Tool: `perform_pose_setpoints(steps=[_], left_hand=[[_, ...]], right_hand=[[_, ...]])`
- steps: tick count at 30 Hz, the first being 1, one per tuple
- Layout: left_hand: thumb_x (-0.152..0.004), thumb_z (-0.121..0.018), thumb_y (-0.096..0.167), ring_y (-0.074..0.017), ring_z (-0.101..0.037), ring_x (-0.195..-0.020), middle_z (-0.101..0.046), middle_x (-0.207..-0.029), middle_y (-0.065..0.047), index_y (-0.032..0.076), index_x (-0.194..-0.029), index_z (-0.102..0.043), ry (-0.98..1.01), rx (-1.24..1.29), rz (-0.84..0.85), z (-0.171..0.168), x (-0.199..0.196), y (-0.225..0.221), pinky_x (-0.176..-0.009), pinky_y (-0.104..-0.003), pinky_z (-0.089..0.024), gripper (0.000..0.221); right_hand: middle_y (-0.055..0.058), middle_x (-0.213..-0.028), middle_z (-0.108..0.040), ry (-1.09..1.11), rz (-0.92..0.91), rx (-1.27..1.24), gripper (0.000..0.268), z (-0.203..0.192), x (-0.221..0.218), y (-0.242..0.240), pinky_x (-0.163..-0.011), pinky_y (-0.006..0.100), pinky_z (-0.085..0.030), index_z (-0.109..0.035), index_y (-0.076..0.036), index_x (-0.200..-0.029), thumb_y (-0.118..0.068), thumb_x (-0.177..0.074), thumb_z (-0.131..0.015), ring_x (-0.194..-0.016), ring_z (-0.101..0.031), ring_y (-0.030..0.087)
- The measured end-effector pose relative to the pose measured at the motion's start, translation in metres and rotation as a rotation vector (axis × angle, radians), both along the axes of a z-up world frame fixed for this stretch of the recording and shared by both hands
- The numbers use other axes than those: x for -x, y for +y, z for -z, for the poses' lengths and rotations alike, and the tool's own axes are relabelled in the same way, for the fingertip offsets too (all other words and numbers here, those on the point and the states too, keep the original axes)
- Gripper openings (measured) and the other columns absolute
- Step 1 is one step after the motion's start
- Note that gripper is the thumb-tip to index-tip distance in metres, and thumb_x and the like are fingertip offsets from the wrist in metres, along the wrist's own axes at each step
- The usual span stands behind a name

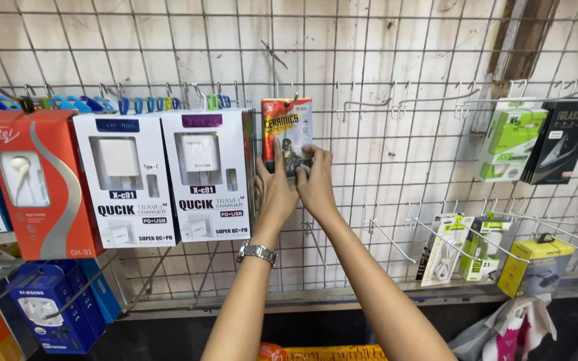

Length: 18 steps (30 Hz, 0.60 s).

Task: Organizing and restocking mobile phone screen protectors and accessories from a shipping box onto a display rack.

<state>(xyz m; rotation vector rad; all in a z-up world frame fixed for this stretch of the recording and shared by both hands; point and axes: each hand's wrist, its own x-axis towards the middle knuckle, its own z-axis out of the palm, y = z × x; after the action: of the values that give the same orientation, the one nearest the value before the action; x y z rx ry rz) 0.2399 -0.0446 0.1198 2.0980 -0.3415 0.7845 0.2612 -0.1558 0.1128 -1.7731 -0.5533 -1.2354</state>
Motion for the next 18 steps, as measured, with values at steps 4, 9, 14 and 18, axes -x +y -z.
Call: perform_pose_setpoints(steps=[4, 9, 14, 18], left_hand=[[-0.085, -0.07, 0.011, -0.0576, -0.006, -0.149, 0.004, -0.16, -0.039, 0.023, -0.162, 0.002, 0.149, 0.063, 0.086, -0.002, 0.023, -0.002, -0.114, -0.058, -0.031, 0.106], [-0.082, -0.06, -0.006, -0.0584, -0.01, -0.151, 0.0, -0.159, -0.046, -0.017, -0.15, -0.023, -0.26, -0.427, -0.04, 0.035, 0.091, -0.004, -0.123, -0.054, -0.02, 0.078], [-0.086, -0.057, -0.005, -0.0553, -0.029, -0.146, -0.021, -0.158, -0.04, -0.013, -0.144, -0.043, -0.318, -0.342, 0.195, 0.064, 0.227, 0.022, -0.119, -0.053, -0.032, 0.06], [-0.092, -0.06, 0.005, -0.0375, -0.058, -0.131, -0.051, -0.146, -0.022, 0.008, -0.138, -0.058, -0.096, -0.109, 0.259, 0.16, 0.269, 0.043, -0.105, -0.045, -0.049, 0.046]], right_hand=[[0.024, -0.137, -0.039, 0.111, -0.004, 0.049, 0.044, -0.007, 0.032, -0.003, -0.102, 0.04, -0.052, -0.053, 0.001, -0.133, 0.003, -0.09, -0.063, -0.122, -0.054, 0.039], [0.015, -0.136, -0.044, 0.241, -0.039, 0.026, 0.04, -0.002, 0.123, -0.006, -0.09, 0.033, -0.057, -0.062, -0.006, -0.132, -0.002, -0.092, -0.068, -0.117, -0.059, 0.028], [0.011, -0.129, -0.056, 0.149, -0.104, 0.048, 0.029, 0.057, 0.234, -0.026, -0.093, 0.029, -0.057, -0.066, -0.004, -0.126, 0.0, -0.098, -0.066, -0.112, -0.065, 0.02], [0.01, -0.112, -0.067, 0.196, 0.057, 0.062, 0.023, 0.153, 0.276, -0.049, -0.09, 0.029, -0.054, -0.07, -0.003, -0.116, -0.002, -0.094, -0.065, -0.103, -0.066, 0.018]])
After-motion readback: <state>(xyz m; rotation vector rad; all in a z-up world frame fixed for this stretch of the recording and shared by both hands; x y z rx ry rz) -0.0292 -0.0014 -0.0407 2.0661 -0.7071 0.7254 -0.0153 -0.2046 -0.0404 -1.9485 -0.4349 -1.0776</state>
